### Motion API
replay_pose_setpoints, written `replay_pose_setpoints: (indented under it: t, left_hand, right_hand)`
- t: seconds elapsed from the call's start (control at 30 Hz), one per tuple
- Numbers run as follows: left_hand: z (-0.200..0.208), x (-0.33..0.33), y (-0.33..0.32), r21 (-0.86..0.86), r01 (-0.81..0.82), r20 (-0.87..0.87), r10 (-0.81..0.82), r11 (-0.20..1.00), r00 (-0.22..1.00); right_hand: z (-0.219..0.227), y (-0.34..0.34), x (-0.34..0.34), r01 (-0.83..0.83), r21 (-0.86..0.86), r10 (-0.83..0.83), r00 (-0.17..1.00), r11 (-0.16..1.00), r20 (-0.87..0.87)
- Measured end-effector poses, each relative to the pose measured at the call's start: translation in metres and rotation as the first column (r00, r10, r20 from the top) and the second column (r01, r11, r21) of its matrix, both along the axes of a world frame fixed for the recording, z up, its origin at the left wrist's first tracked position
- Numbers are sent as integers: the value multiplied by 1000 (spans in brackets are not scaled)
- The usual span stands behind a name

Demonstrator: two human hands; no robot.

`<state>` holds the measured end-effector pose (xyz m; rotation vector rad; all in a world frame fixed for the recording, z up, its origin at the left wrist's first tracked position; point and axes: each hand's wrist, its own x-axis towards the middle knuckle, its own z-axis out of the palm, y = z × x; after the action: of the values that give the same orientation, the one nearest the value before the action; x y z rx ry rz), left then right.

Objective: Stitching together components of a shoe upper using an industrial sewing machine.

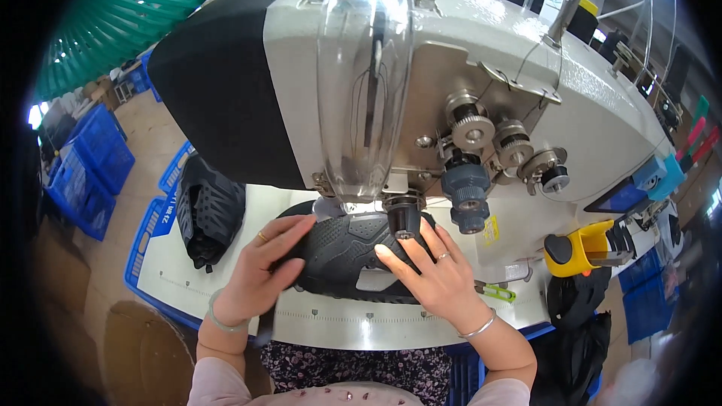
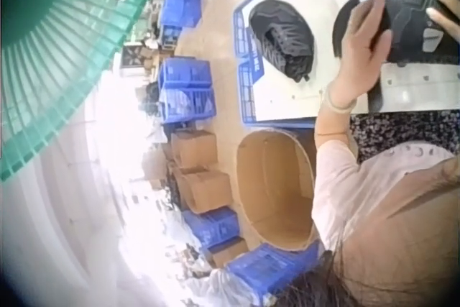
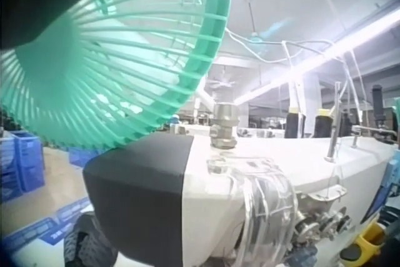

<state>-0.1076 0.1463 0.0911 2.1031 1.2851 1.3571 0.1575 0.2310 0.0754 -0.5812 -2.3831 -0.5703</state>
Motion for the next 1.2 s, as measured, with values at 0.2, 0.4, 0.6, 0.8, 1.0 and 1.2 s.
replay_pose_setpoints:
  t: [0.2,0.4,0.6,0.8,1.0,1.2]
  left_hand:
    - [-6,23,13,141,-100,-272,136,985,953]
    - [-3,23,19,272,-124,-324,212,954,922]
    - [-2,22,23,237,-140,-349,219,961,911]
    - [-10,17,27,292,-102,-382,214,951,899]
    - [-4,20,27,331,-114,-403,249,937,881]
    - [2,23,30,292,-134,-402,249,947,881]
  right_hand:
    - [0,6,-13,-35,-179,42,998,983,38]
    - [7,6,-14,-21,-198,44,993,980,108]
    - [10,8,-12,-31,-252,65,990,967,126]
    - [9,9,-13,-76,-271,98,993,960,69]
    - [6,6,-12,-29,-310,56,995,950,80]
    - [6,8,-16,-51,-332,60,998,942,16]
